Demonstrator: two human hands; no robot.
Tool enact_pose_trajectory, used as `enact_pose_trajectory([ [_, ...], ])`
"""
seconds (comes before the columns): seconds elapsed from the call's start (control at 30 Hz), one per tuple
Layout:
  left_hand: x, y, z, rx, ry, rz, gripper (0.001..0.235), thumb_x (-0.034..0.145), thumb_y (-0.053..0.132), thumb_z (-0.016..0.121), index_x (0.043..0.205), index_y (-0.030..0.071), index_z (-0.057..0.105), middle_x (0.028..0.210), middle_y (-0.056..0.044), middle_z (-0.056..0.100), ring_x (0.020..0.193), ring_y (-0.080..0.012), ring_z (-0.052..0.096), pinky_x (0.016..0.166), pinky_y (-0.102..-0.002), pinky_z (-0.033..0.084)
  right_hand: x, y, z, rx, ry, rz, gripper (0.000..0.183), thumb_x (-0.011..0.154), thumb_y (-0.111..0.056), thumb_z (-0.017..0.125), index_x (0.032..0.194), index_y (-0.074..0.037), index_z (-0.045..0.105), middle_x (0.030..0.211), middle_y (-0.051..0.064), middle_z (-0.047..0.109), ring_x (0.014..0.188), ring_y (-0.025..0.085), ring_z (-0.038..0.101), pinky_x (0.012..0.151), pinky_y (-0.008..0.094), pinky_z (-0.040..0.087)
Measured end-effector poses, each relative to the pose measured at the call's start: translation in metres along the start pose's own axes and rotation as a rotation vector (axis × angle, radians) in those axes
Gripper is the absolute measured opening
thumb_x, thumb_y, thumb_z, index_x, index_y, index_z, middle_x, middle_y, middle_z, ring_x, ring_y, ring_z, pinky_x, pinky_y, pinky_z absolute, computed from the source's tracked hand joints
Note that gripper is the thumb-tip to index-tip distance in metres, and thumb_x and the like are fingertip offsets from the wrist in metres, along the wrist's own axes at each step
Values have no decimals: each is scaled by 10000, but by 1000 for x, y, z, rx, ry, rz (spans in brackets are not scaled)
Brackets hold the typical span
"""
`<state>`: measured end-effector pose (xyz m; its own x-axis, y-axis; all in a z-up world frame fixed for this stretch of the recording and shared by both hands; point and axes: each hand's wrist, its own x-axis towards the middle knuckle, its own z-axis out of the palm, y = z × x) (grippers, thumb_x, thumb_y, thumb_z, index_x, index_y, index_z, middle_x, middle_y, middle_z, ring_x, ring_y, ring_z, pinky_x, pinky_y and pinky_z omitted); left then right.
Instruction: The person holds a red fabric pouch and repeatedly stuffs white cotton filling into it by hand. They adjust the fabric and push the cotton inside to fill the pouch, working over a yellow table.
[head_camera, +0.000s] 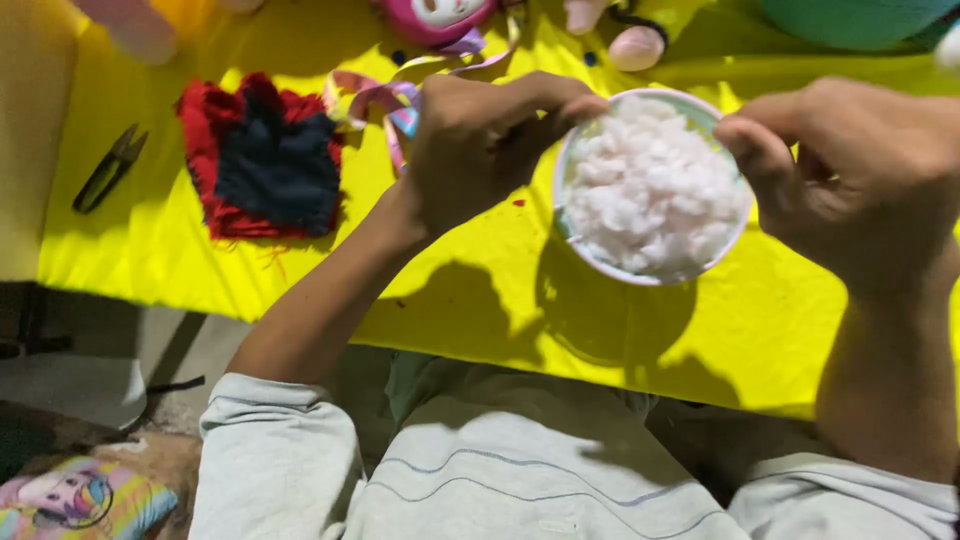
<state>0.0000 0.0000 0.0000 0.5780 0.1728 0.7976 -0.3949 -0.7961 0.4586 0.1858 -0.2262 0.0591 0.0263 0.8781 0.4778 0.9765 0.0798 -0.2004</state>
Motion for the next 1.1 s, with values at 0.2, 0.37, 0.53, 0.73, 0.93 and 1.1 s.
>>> enact_pose_trajectory([
  [0.2,-19,42,-34,131,-130,-7,286,1018,289,684,860,52,703,653,-49,554,570,-234,537,532,-393,340,43,-27,15,-87,-74,-284,350,1159,-306,773,1039,23,779,995,204,744,823,373,649,766,485,466],
  [0.37,-73,54,-81,235,-216,-172,121,1014,128,688,937,38,711,823,-85,669,729,-273,581,696,-422,381,81,-90,60,-46,-191,-583,242,1072,-271,723,982,-53,667,808,89,606,688,280,584,732,429,489],
  [0.53,-140,46,-126,550,-262,-379,123,949,101,763,1063,55,756,977,-103,754,939,-257,640,774,-403,434,91,-117,118,-136,-432,-752,231,1053,-318,622,952,-114,580,736,40,598,593,252,575,619,391,466],
  [0.73,-165,43,-159,714,-21,-577,230,905,-112,658,1105,0,648,1109,-172,614,1035,-313,564,894,-397,510,126,-138,161,-256,-613,-757,205,1024,-249,608,1096,-72,681,981,111,690,842,289,686,606,393,586],
  [0.93,-164,38,-169,744,-46,-633,284,936,76,730,1196,6,641,1220,-177,606,1124,-343,566,951,-457,480,146,-146,188,-379,-655,-742,217,925,-150,580,920,-151,797,1629,210,400,977,315,632,601,411,556],
  [1.1,-160,38,-173,818,-140,-720,630,890,118,760,1455,85,483,1230,-110,644,1145,-317,548,922,-446,454,152,-134,176,-190,-596,-753,432,971,-117,543,1393,-39,589,1513,206,540,1059,354,692,705,426,662],
])
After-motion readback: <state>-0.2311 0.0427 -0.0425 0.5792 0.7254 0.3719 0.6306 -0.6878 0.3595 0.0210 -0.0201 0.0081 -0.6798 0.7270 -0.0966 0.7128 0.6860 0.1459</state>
